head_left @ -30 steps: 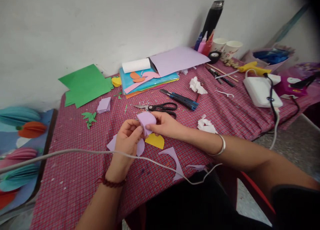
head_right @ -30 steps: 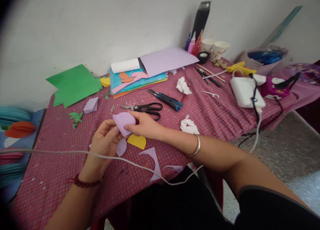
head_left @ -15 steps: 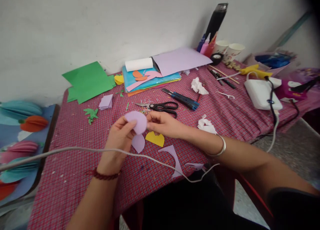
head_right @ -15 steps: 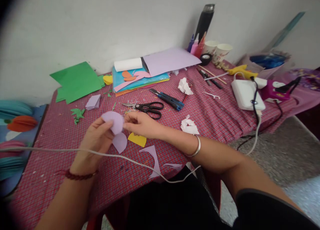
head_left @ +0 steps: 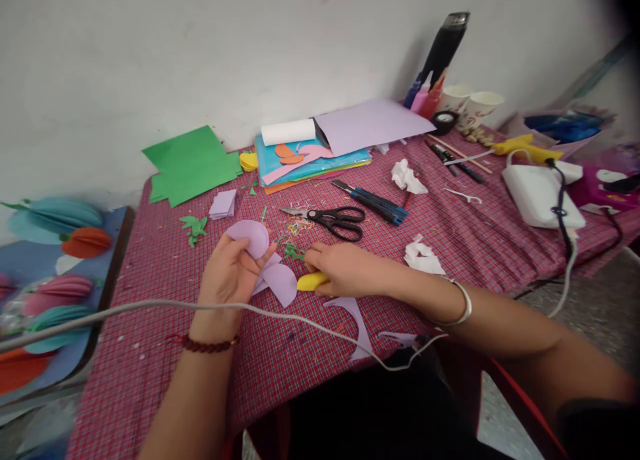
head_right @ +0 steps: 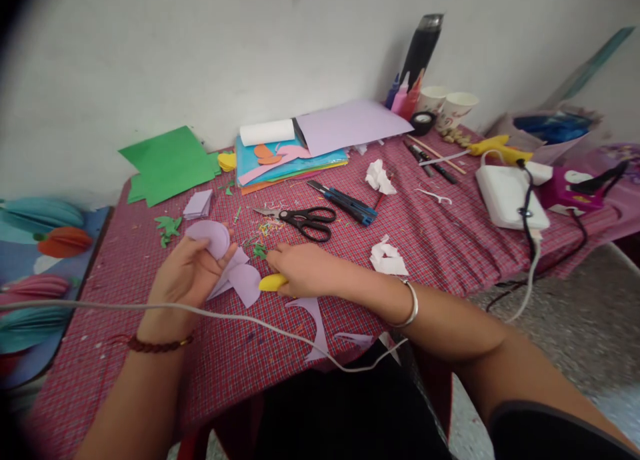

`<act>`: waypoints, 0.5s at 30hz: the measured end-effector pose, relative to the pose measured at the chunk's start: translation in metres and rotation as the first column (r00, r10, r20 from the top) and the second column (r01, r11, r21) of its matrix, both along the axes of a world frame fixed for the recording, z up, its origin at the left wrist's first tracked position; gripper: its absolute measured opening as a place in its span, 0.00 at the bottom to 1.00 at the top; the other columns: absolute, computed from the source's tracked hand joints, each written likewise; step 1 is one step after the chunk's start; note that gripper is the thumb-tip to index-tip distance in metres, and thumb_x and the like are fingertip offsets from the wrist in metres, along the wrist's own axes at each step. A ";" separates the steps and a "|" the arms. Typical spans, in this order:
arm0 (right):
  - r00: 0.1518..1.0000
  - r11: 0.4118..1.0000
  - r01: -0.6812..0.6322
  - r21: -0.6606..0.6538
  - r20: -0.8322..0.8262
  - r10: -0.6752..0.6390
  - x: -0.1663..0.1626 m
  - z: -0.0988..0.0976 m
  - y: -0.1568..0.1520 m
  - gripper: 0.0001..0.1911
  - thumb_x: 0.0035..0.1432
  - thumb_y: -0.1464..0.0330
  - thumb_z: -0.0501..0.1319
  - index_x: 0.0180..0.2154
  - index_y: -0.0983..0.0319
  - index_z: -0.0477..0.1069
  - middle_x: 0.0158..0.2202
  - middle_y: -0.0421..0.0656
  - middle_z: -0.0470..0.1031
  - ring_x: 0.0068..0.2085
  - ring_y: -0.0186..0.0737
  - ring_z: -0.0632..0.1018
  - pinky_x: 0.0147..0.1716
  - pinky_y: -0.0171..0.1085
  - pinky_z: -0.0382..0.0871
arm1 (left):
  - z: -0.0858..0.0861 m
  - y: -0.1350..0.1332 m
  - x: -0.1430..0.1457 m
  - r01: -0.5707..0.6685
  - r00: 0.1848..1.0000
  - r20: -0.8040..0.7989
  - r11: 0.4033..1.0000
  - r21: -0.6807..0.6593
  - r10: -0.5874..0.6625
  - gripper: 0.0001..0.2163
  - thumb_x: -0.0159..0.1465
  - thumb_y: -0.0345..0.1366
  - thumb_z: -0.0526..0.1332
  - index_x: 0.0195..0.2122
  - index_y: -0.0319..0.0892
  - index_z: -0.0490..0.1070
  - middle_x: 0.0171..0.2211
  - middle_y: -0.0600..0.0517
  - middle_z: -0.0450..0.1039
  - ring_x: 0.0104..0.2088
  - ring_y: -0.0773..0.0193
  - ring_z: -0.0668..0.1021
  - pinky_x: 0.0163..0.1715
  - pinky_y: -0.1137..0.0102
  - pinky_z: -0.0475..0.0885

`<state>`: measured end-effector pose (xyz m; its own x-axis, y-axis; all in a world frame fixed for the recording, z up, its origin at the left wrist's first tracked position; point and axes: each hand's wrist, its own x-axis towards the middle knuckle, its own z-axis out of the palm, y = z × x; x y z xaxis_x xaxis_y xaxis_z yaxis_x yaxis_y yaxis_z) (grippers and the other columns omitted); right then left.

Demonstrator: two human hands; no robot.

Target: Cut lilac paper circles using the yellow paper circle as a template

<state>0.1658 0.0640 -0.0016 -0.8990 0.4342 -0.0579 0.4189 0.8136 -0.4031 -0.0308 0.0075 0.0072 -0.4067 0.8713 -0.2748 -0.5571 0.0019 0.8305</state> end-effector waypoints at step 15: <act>0.660 0.612 -0.073 -0.788 -0.498 -0.563 -0.006 -0.002 0.019 0.10 0.54 0.64 0.62 0.28 0.62 0.65 0.33 0.42 0.72 0.33 0.34 0.73 0.34 0.36 0.68 | -0.017 0.000 0.036 0.124 0.992 -0.005 0.987 0.098 -0.124 0.16 0.51 0.21 0.58 0.40 0.40 0.74 0.40 0.49 0.77 0.45 0.60 0.77 0.53 0.61 0.68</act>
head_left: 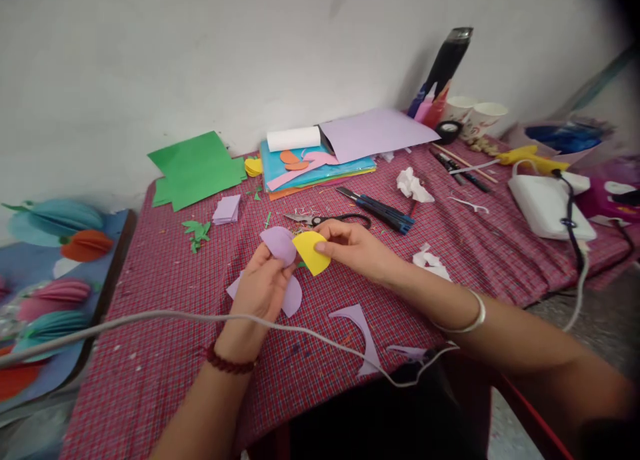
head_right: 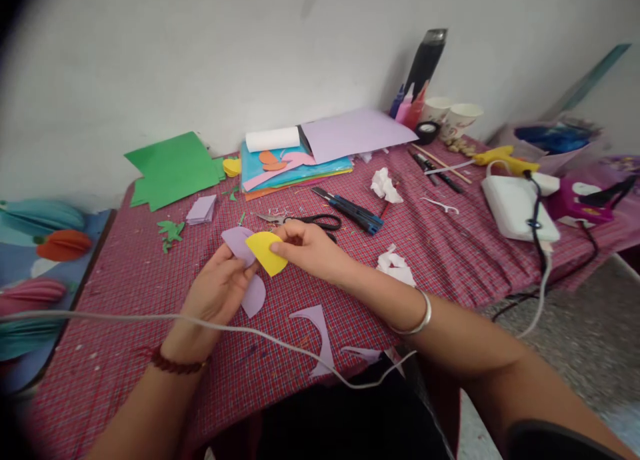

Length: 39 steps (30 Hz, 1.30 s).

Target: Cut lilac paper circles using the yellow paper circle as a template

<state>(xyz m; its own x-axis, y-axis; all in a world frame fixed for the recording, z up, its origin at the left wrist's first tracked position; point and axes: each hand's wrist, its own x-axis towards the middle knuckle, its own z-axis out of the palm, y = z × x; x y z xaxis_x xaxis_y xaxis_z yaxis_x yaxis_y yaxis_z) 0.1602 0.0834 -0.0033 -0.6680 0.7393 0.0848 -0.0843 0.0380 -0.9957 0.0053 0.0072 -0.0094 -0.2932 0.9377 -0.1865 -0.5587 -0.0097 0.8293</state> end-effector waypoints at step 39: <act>0.989 0.986 0.129 0.105 0.059 -0.136 -0.009 -0.003 -0.006 0.06 0.52 0.69 0.60 0.27 0.63 0.64 0.22 0.36 0.66 0.24 0.30 0.68 0.22 0.31 0.60 | -0.005 -0.012 0.019 0.103 0.964 -0.242 0.994 -0.043 -0.111 0.08 0.62 0.39 0.60 0.36 0.39 0.74 0.32 0.49 0.75 0.30 0.68 0.74 0.27 0.73 0.68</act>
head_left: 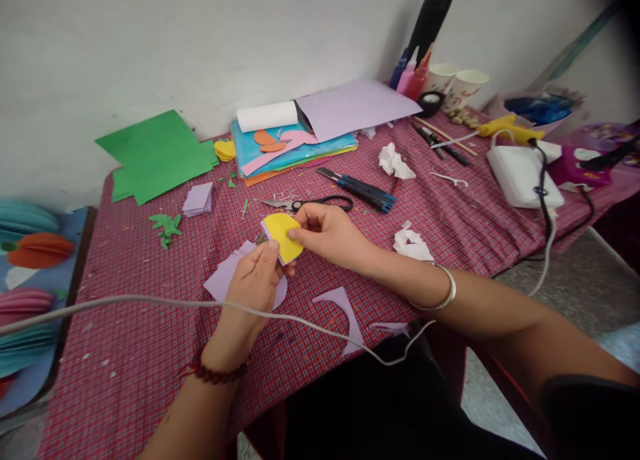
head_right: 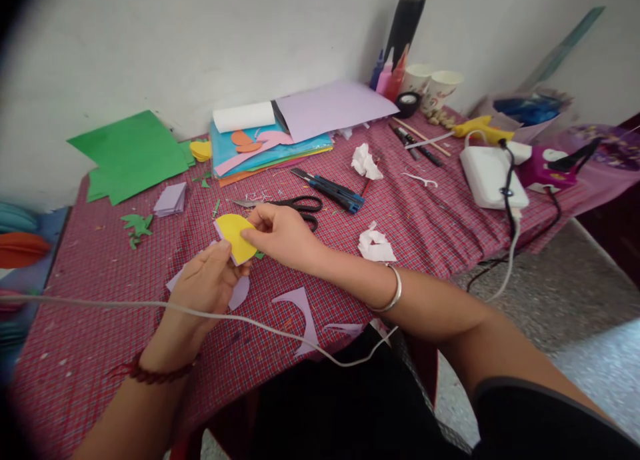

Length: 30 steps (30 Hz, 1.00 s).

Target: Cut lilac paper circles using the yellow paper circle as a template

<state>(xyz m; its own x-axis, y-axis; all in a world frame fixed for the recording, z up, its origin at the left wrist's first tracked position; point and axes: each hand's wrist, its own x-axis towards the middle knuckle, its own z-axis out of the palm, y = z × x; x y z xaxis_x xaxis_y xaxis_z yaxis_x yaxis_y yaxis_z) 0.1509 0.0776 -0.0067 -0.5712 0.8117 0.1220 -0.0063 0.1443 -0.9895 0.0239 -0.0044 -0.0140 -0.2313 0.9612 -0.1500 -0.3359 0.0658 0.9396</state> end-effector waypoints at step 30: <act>0.987 0.977 -0.121 0.176 -0.087 0.138 0.011 0.014 0.000 0.07 0.53 0.70 0.63 0.37 0.62 0.70 0.36 0.41 0.71 0.39 0.36 0.73 0.41 0.39 0.67 | 0.018 -0.006 -0.001 0.107 0.710 -0.690 0.947 0.303 0.141 0.10 0.61 0.34 0.59 0.23 0.45 0.72 0.25 0.52 0.67 0.29 0.60 0.69 0.33 0.68 0.63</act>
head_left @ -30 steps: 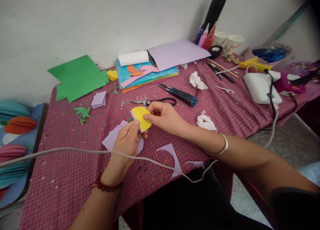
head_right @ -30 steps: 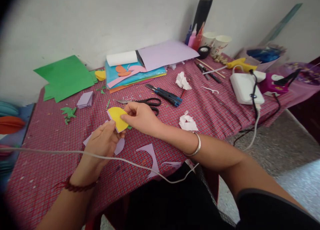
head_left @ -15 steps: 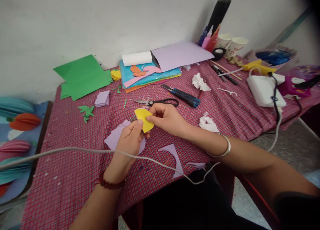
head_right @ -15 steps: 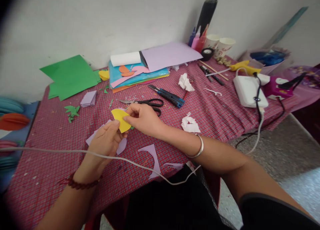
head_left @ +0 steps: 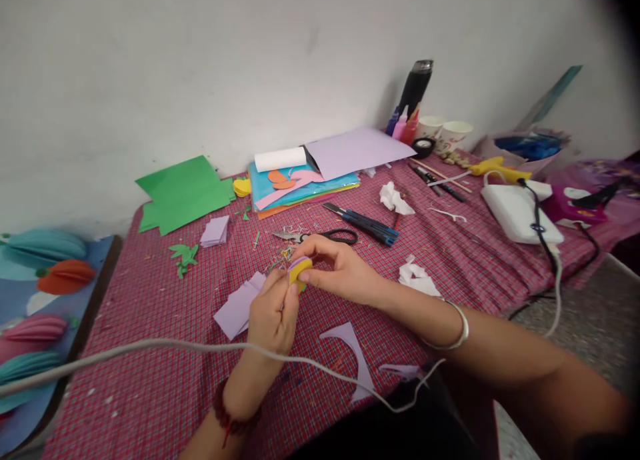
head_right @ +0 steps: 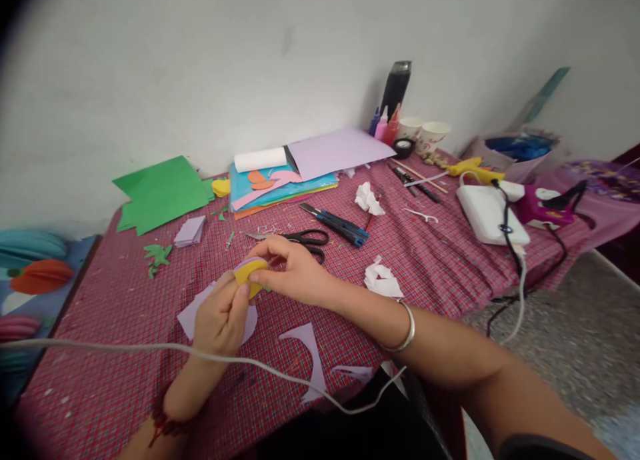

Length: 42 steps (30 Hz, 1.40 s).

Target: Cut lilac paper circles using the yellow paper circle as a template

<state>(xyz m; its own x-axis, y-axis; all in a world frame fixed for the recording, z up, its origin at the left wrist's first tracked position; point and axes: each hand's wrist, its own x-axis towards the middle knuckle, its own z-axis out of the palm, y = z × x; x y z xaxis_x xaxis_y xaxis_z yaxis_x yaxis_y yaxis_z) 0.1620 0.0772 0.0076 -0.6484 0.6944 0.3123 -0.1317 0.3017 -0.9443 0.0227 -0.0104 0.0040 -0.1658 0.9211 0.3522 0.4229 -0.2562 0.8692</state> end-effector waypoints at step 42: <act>0.972 0.613 -0.126 -0.780 -0.221 -0.080 -0.009 -0.012 -0.007 0.18 0.44 0.69 0.71 0.39 0.62 0.70 0.32 0.38 0.74 0.26 0.29 0.73 0.24 0.30 0.66 | -0.014 0.004 0.000 0.308 0.629 0.777 0.910 -0.279 0.025 0.10 0.49 0.39 0.71 0.27 0.40 0.73 0.20 0.54 0.73 0.20 0.69 0.74 0.18 0.75 0.71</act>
<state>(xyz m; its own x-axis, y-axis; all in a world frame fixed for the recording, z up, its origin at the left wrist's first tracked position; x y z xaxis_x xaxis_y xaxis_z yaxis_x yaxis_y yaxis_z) 0.1531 0.0697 -0.0045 -0.6561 0.7233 -0.2154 -0.3532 -0.5465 -0.7593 0.0225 -0.0067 -0.0101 -0.0720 0.9798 -0.1866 -0.4333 0.1378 0.8906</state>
